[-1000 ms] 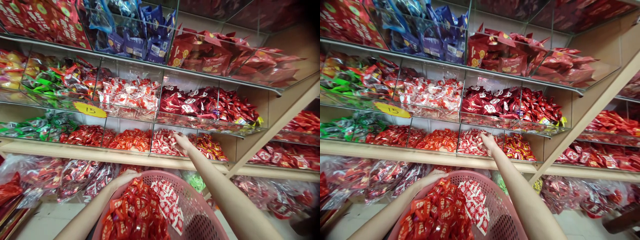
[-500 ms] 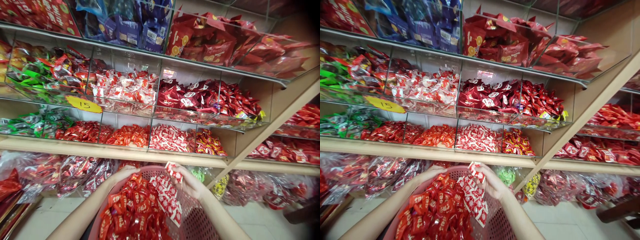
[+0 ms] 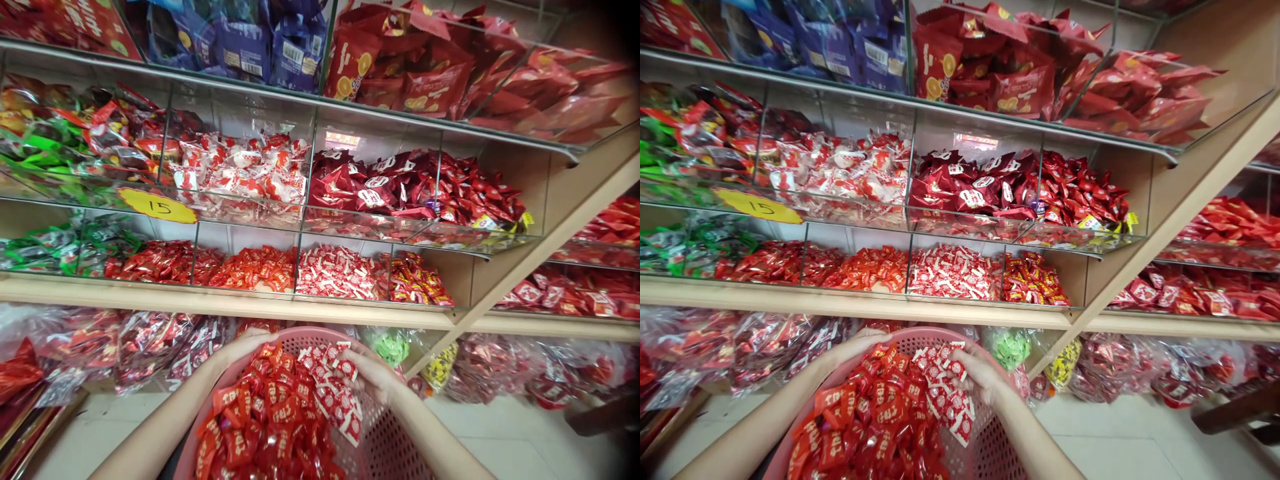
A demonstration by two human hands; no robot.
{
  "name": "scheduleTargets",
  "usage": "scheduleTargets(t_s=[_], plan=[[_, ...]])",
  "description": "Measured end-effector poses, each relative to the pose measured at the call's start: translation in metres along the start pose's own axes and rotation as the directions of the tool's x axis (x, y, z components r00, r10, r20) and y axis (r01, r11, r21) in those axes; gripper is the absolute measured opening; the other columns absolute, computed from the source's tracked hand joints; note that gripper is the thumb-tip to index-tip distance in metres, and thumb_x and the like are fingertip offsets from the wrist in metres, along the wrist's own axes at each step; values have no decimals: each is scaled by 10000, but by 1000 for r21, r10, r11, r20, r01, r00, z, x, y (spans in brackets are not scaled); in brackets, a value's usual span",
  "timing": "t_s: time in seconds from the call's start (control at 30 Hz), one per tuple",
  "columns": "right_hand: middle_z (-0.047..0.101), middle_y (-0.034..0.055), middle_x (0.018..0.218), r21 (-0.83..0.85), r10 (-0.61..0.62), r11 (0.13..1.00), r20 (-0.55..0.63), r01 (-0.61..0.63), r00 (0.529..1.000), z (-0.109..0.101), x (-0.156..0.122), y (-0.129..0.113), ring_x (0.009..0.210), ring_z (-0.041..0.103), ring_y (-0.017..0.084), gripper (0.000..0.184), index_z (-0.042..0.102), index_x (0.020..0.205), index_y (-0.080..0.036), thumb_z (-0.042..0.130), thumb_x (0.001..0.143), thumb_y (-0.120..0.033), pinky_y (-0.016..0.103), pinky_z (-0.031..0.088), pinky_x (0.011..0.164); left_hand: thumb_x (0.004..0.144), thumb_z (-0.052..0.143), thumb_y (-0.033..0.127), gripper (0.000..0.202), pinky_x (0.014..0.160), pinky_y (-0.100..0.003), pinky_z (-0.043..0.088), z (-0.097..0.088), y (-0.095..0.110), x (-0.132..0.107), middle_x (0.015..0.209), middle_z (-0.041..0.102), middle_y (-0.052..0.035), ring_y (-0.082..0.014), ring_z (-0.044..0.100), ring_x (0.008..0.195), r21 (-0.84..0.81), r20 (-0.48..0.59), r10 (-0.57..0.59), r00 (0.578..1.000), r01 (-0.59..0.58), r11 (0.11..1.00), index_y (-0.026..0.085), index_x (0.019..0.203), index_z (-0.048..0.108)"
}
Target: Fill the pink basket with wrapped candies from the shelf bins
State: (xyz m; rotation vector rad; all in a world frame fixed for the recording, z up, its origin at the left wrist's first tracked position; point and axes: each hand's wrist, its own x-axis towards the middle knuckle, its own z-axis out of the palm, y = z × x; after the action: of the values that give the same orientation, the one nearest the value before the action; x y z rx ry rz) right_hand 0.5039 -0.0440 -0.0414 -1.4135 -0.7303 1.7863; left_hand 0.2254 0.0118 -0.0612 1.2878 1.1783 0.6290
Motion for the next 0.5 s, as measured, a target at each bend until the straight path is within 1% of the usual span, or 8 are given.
scheduleTargets(t_s=[0.1, 0.3, 0.5], plan=[[562, -58, 724, -12, -35, 999, -21, 34, 999, -1, 1, 2, 526, 604, 73, 304, 446, 849, -222, 649, 623, -204, 151, 475, 417, 607, 594, 533, 407, 646, -249, 377, -1, -1, 1, 699, 645, -29, -170, 554, 675, 0, 34, 23, 999, -23, 1000, 139, 695, 646], [546, -65, 758, -38, -77, 996, -24, 76, 997, -3, 1, 4, 528, 597, 62, 309, 455, 854, -220, 661, 623, -211, 164, 490, 452, 624, 594, 513, 384, 637, -247, 384, -1, -2, 2, 644, 618, -15, -150, 535, 626, -14, 27, 43, 999, -42, 999, 132, 662, 622], [556, -52, 728, 19, -104, 994, -9, 104, 995, -1, 0, 2, 524, 589, 61, 327, 458, 860, -212, 687, 632, -259, 154, 489, 451, 626, 584, 534, 406, 643, -247, 386, -1, -1, 1, 689, 642, -23, -163, 556, 661, 5, 26, 16, 1000, -16, 1000, 138, 700, 636]])
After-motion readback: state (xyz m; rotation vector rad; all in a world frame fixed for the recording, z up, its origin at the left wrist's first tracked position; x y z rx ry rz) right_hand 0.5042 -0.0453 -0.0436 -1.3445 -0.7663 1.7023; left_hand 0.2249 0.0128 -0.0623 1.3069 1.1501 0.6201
